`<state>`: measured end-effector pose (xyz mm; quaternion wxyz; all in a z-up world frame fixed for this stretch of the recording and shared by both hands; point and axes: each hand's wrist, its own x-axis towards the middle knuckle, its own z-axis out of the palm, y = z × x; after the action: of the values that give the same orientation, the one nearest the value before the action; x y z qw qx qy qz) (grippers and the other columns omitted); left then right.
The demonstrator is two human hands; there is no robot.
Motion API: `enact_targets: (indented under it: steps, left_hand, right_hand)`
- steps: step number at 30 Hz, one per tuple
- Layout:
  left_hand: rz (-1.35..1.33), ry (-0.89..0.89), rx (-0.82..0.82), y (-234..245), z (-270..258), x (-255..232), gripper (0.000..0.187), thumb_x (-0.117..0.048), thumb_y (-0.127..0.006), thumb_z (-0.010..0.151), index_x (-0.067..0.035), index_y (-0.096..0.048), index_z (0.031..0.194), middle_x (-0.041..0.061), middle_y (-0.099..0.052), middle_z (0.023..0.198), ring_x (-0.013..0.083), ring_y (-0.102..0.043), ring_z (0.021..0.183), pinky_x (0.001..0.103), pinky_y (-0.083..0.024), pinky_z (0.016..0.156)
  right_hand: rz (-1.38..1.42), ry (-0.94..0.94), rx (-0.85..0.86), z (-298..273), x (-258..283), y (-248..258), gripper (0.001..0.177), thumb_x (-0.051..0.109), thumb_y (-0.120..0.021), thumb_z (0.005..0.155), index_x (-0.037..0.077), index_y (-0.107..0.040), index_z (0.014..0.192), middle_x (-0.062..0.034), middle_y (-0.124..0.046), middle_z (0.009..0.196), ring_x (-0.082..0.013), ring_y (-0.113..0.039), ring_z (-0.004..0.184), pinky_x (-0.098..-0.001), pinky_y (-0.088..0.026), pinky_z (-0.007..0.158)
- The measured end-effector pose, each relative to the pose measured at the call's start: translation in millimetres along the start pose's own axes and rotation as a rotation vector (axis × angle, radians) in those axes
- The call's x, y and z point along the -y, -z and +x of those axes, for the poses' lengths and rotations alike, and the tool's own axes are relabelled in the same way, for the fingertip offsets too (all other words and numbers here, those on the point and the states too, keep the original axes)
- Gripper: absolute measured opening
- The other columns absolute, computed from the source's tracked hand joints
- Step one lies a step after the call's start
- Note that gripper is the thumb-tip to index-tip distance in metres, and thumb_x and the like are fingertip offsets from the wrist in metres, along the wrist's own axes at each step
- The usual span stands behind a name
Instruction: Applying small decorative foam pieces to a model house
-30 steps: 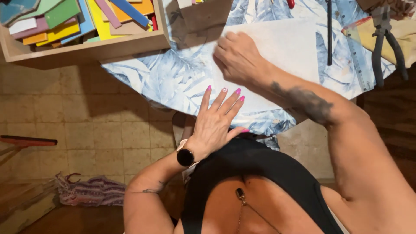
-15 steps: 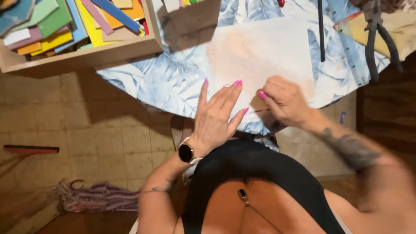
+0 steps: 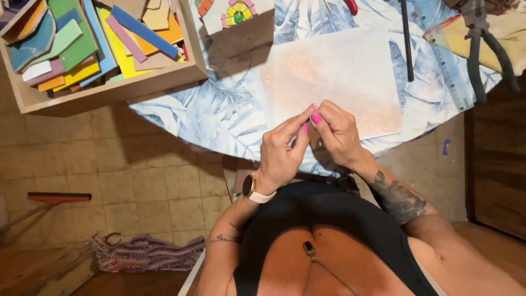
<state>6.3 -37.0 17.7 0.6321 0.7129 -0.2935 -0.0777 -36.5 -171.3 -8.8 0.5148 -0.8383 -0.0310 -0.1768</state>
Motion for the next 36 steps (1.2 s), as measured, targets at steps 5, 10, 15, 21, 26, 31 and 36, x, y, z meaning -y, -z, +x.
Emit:
enact_targets:
  steps: [5, 10, 15, 21, 26, 31, 36]
  left_hand:
    - [0.009, -0.074, -0.045, 3, 0, -7, 0.027, 0.0, -0.046, 0.082, -0.002, -0.056, 0.107, 0.015, -0.062, 0.097, 0.0294, -0.06, 0.09, 0.036, -0.05, 0.077]
    - [0.117, -0.167, -0.102, -1, -4, 5, 0.024, 0.0, -0.052, 0.08, -0.004, -0.059, 0.102, 0.012, -0.063, 0.095, 0.0267, -0.062, 0.088, 0.033, -0.051, 0.076]
    - [0.178, -0.244, -0.136, 2, 0, -1, 0.017, 0.0, -0.059, 0.076, -0.002, -0.062, 0.093, 0.012, -0.064, 0.084, 0.0263, -0.064, 0.078, 0.032, -0.053, 0.068]
    - [0.196, -0.262, -0.146, 0, -2, 4, 0.016, -0.001, -0.061, 0.074, -0.003, -0.062, 0.09, 0.011, -0.065, 0.081, 0.0239, -0.064, 0.075, 0.03, -0.053, 0.063]
    - [0.23, -0.29, -0.168, 0, 0, 0, 0.016, 0.0, -0.062, 0.073, -0.002, -0.062, 0.089, 0.011, -0.064, 0.08, 0.0252, -0.064, 0.074, 0.031, -0.053, 0.062]
    - [0.247, -0.305, -0.186, -1, 0, 3, 0.016, 0.0, -0.062, 0.073, -0.002, -0.062, 0.088, 0.011, -0.064, 0.08, 0.0254, -0.064, 0.075, 0.032, -0.053, 0.062]
    - [0.26, -0.319, -0.196, -2, 0, 2, 0.016, -0.002, -0.062, 0.073, -0.004, -0.061, 0.089, 0.008, -0.063, 0.081, 0.024, -0.063, 0.077, 0.031, -0.053, 0.064]
  right_hand:
    - [-0.06, 0.002, -0.041, 5, 9, 2, 0.026, 0.015, -0.043, 0.091, 0.005, -0.051, 0.069, -0.0069, -0.04, 0.059, -0.0224, -0.044, 0.052, -0.0276, -0.037, 0.05]
    - [-0.083, 0.016, -0.072, 8, 11, 2, 0.026, 0.014, -0.041, 0.092, 0.004, -0.053, 0.072, -0.0091, -0.042, 0.06, -0.0247, -0.046, 0.053, -0.0294, -0.04, 0.052]
    - [-0.105, 0.04, -0.049, 6, 7, 1, 0.027, 0.013, -0.038, 0.093, 0.003, -0.05, 0.07, -0.0102, -0.044, 0.06, -0.0283, -0.047, 0.053, -0.0314, -0.04, 0.051]
    - [-0.122, 0.052, -0.038, 3, 3, 1, 0.028, 0.014, -0.038, 0.093, 0.002, -0.049, 0.07, -0.0103, -0.042, 0.059, -0.0281, -0.046, 0.052, -0.0312, -0.04, 0.05]
    - [-0.119, 0.055, -0.029, 5, 3, 2, 0.027, 0.014, -0.038, 0.093, 0.003, -0.049, 0.071, -0.0099, -0.042, 0.058, -0.0276, -0.046, 0.051, -0.0315, -0.04, 0.05]
    - [-0.073, -0.003, 0.003, 4, 7, 5, 0.028, 0.016, -0.036, 0.093, 0.003, -0.051, 0.072, -0.0079, -0.043, 0.055, -0.0245, -0.046, 0.049, -0.0309, -0.041, 0.049]
    - [-0.031, -0.026, 0.09, 5, 7, 9, 0.031, 0.017, -0.039, 0.092, 0.006, -0.048, 0.064, -0.0067, -0.041, 0.053, -0.0222, -0.043, 0.047, -0.0299, -0.039, 0.048]
